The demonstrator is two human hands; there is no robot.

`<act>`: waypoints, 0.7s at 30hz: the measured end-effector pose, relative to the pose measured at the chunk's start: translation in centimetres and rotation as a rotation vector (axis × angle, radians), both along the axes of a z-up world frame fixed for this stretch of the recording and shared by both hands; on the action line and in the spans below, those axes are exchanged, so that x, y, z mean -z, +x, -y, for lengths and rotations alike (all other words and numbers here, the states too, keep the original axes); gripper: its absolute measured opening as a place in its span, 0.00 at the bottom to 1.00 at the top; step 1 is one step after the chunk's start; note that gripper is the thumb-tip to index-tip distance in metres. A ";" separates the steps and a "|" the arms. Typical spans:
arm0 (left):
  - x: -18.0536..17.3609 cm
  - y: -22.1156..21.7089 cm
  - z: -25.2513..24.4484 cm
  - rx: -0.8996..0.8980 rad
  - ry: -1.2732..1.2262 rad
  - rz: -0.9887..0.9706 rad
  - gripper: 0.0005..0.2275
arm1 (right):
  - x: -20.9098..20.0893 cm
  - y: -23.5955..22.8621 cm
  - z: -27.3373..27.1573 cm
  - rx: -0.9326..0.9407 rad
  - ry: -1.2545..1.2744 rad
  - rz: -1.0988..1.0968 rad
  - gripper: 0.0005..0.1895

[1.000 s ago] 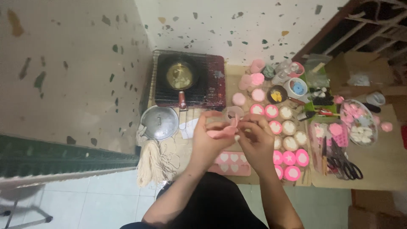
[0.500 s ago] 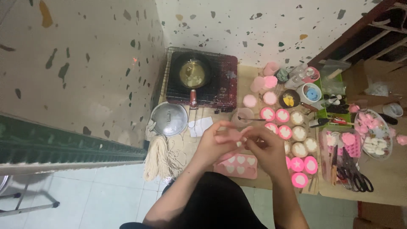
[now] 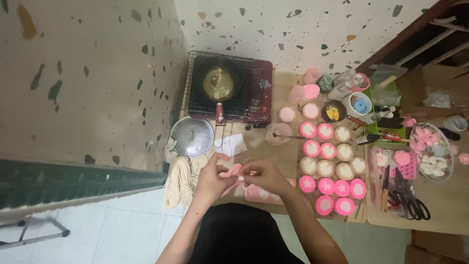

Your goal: Preparing silicone candle molds by inserting wicks using a wooden stick and monitoring melting wax on a stove.

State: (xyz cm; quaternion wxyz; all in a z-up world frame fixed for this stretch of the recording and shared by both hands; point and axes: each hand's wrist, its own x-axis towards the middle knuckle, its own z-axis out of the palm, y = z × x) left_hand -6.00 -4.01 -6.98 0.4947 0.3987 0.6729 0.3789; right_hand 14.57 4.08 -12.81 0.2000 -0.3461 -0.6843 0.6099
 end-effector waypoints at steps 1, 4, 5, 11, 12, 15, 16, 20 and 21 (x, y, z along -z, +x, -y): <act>1.4 -0.5 0.6 0.005 -0.002 -0.002 0.25 | 1.9 -0.4 -1.0 0.005 -0.002 -0.002 0.09; 4.2 -1.5 1.6 -0.070 0.003 0.011 0.25 | 16.0 0.5 -6.2 0.257 -0.496 -0.235 0.11; 4.1 -1.8 2.0 -0.106 -0.019 0.065 0.25 | 25.6 1.2 -8.4 0.443 -0.700 -0.435 0.10; 2.7 -3.4 4.1 -0.246 -0.048 0.237 0.24 | 35.1 -3.7 -16.5 0.980 -0.871 -0.294 0.21; 2.3 -3.7 4.5 -0.299 -0.035 0.299 0.24 | 35.9 -4.2 -17.3 1.052 -0.883 -0.271 0.32; 2.7 -5.3 6.1 -0.360 -0.052 0.370 0.25 | 40.4 -4.6 -17.9 1.144 -0.846 -0.367 0.28; 3.0 -5.7 6.4 -0.350 -0.059 0.368 0.25 | 39.8 -4.5 -17.7 1.156 -0.850 -0.370 0.28; 4.8 -6.8 7.3 -0.404 -0.121 0.258 0.25 | 36.2 -4.3 -17.8 1.059 -1.155 -0.839 0.27; 5.3 -6.9 7.5 -0.419 -0.130 0.234 0.25 | 35.0 -4.2 -17.8 0.985 -1.285 -1.080 0.25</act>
